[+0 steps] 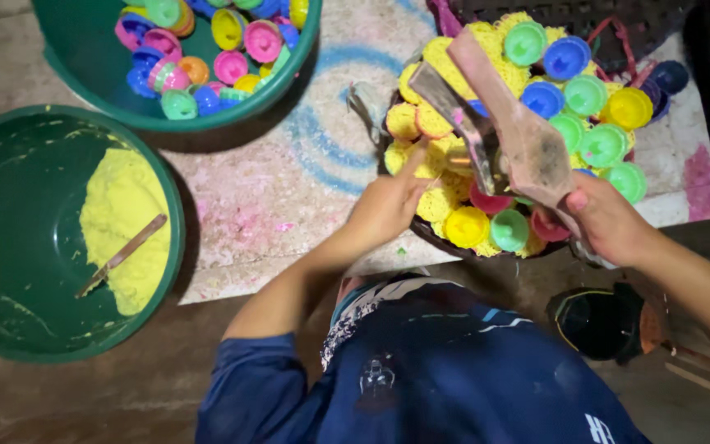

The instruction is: The person repeatedly scoops yellow paste from a green basin using a wooden stick and fills small colorful plastic molds arranged in a basket. The filled molds remain in the basket as the process continues.

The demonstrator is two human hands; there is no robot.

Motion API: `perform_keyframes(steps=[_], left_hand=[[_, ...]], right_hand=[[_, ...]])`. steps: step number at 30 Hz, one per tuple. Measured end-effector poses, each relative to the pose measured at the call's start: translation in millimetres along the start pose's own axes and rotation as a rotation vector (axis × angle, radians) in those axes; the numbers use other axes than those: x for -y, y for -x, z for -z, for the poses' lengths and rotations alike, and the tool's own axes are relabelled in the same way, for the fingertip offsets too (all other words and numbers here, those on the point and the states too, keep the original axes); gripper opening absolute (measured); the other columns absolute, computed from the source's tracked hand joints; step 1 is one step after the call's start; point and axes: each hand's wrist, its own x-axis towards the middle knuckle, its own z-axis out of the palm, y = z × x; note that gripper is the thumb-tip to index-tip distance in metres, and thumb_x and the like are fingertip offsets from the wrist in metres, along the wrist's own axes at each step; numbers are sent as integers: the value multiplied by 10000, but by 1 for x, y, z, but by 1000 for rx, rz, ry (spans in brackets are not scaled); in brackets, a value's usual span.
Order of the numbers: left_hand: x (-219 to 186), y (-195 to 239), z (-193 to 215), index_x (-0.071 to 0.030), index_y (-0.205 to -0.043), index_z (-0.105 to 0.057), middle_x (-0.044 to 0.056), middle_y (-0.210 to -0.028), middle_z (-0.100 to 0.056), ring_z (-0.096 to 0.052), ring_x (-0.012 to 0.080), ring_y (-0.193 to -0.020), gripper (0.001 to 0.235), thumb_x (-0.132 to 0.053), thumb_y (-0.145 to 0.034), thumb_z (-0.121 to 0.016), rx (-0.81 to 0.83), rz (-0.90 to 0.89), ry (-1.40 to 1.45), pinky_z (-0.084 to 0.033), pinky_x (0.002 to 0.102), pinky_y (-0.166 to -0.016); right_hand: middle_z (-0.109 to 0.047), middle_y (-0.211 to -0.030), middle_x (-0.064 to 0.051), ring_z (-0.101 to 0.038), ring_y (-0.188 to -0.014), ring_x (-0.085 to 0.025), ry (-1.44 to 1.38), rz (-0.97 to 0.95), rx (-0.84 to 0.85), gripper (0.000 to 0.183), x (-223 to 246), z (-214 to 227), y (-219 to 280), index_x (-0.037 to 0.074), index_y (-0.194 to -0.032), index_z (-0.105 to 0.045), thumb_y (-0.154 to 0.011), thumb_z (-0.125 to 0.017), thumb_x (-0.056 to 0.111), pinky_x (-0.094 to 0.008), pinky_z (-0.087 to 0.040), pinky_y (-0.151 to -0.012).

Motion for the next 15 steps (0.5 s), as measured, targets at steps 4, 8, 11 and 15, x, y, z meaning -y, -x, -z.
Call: perform_keyframes(steps=[4, 8, 11, 15], left_hand=[[-34, 16, 29, -197, -1564, -362, 88, -987, -773, -719, 212, -709, 759, -299, -928, -765, 110, -7, -369, -562, 342, -642], [-54, -42, 33, 75, -1354, -440, 55, -1034, -530, -599, 162, -1056, 666, -396, -996, -745, -17, 219, 841, -501, 390, -1052], [-74, -66, 20, -97, -1301, -496, -5, -1200, -589, -557, 160, -1197, 713, -673, -881, -532, 21, 186, 1706, -407, 400, -1144], [-89, -85, -15, -111, -1031, -501, 8, -904, -485, -507, 184, -962, 524, -625, -1087, -420, 3, 51, 1985, -407, 452, -1109]], right_hand=[[-636, -944, -42, -571, -813, -139, 42, -15, -8, 930, 2, 8, 19, -3, -1297, -622, -931, -348, 807, -300, -486, -714], [-689, -964, -70, -632, -812, -165, -100, -200, 53, 885, -10, 2, 40, -4, -1239, -648, -906, -385, 773, -333, -529, -728], [-654, -877, -103, -612, -756, -204, -160, -442, 44, 791, -17, -4, 63, -8, -1174, -643, -962, -397, 714, -370, -504, -693], [-566, -808, -140, -523, -608, -293, -73, -678, 21, 757, -9, 1, 89, -32, -1051, -581, -1088, -322, 677, -460, -400, -523]])
